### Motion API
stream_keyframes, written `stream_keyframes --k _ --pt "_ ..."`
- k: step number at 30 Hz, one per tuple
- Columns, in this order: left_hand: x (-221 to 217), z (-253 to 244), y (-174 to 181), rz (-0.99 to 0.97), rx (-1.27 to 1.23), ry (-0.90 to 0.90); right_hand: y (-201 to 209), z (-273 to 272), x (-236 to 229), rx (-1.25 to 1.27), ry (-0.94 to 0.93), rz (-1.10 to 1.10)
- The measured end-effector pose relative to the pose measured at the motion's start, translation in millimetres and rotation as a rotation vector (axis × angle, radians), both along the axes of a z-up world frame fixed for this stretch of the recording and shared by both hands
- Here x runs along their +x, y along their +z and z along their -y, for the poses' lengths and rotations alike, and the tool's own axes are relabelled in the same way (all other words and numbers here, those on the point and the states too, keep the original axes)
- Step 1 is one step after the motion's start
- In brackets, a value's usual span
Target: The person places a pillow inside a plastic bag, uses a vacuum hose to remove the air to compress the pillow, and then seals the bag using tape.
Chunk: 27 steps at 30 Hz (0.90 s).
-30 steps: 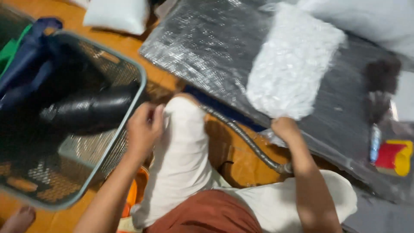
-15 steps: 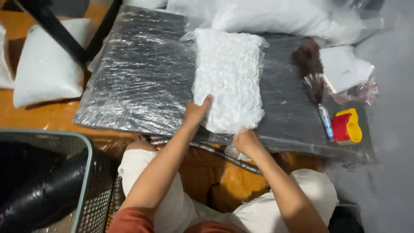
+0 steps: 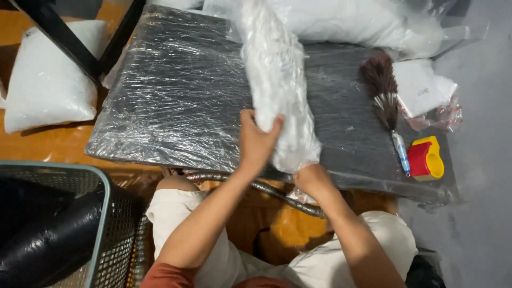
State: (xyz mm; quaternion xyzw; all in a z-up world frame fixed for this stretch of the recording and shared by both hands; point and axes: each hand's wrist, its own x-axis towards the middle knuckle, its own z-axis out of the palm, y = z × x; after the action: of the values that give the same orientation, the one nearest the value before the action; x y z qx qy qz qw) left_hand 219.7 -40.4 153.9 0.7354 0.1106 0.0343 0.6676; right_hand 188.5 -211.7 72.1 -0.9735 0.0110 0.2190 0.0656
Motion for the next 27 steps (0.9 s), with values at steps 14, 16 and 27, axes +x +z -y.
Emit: stream_keyframes --k 14,16,27 --pt "25.9 33.8 -105.0 0.652 1.023 -0.706 -37.7 -48.8 -4.4 0.308 -0.122 -0.04" --pt "13.9 31.8 -109.0 0.742 1.026 -0.641 -52.8 -57.4 -9.8 0.373 -0.155 -0.053" --pt "12.2 -51.8 -74.9 0.28 0.938 -0.23 -93.5 -54.0 -24.8 0.654 -0.427 -0.16"
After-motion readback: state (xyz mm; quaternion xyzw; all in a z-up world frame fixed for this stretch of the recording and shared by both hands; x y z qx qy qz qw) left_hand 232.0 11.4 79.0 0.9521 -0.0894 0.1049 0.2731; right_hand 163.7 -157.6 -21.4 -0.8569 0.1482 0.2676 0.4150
